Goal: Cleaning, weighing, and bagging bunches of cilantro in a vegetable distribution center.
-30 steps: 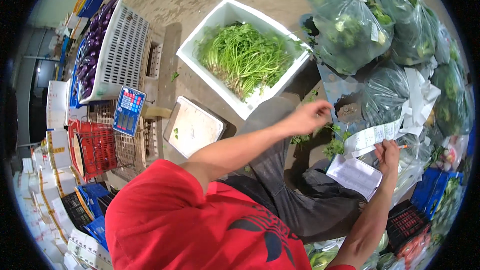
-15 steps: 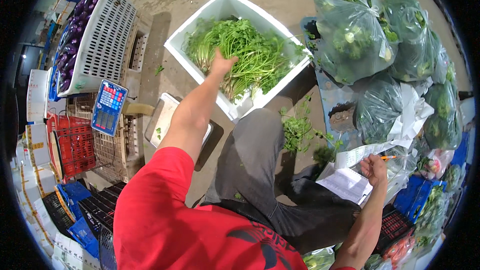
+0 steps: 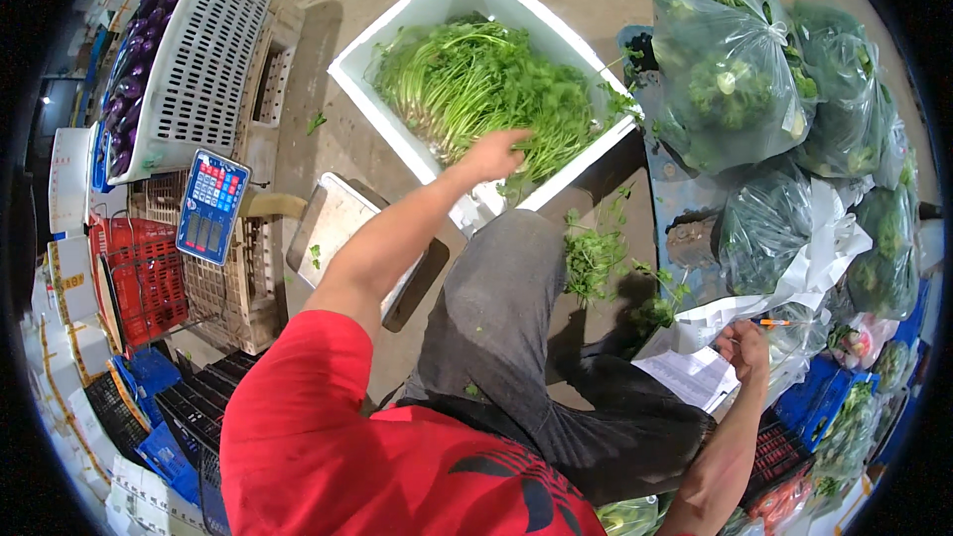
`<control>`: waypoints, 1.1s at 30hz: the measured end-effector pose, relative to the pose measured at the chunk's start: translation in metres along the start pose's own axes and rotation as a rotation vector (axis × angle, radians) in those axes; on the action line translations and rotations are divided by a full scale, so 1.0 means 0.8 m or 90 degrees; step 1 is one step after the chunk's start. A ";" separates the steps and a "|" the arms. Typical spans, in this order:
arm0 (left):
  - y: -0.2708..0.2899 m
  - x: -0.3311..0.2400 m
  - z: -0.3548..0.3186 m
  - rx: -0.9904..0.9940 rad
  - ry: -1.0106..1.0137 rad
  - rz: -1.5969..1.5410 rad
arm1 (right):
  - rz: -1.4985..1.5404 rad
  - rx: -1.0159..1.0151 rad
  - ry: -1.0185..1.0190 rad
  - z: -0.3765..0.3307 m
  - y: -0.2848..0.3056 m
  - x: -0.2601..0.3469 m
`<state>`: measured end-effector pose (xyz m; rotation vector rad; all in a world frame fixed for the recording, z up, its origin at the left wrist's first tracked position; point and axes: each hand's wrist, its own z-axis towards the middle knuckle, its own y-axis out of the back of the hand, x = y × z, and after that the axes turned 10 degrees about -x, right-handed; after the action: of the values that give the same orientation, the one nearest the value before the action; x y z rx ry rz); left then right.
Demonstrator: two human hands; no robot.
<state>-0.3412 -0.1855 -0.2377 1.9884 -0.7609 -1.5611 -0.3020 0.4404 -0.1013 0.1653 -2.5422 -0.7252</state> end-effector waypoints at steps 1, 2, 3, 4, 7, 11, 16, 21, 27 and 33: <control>0.017 0.020 0.000 -0.113 0.018 -0.029 | -0.003 -0.008 -0.001 -0.001 -0.007 0.004; 0.031 0.019 0.006 -0.170 0.044 -0.069 | -0.006 -0.041 -0.013 -0.006 0.003 -0.001; 0.049 0.017 0.013 -0.226 0.070 -0.111 | -0.025 -0.061 -0.013 -0.014 0.014 -0.006; 0.065 0.033 0.020 -0.338 0.114 -0.143 | -0.025 -0.062 -0.014 -0.018 0.014 -0.005; 0.132 0.143 0.036 -0.529 0.184 -0.016 | -0.064 -0.040 0.001 -0.017 -0.016 0.004; 0.098 0.142 0.052 -0.192 0.410 0.170 | -0.054 -0.087 -0.023 -0.034 -0.002 -0.006; 0.053 0.105 0.049 -0.191 0.455 0.241 | 0.007 -0.108 -0.009 -0.066 0.001 -0.011; 0.038 0.126 0.046 -0.270 0.471 0.209 | 0.017 -0.092 0.039 -0.085 0.005 -0.014; 0.008 0.114 0.045 -0.146 0.388 0.266 | -0.006 -0.134 0.113 -0.126 0.000 0.000; 0.020 0.133 0.054 -0.120 0.471 0.165 | -0.014 -0.093 0.207 -0.172 -0.019 0.018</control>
<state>-0.3649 -0.2727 -0.3104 2.0093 -0.5069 -0.6339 -0.2482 0.3603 -0.0012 0.2417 -2.1759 -0.8166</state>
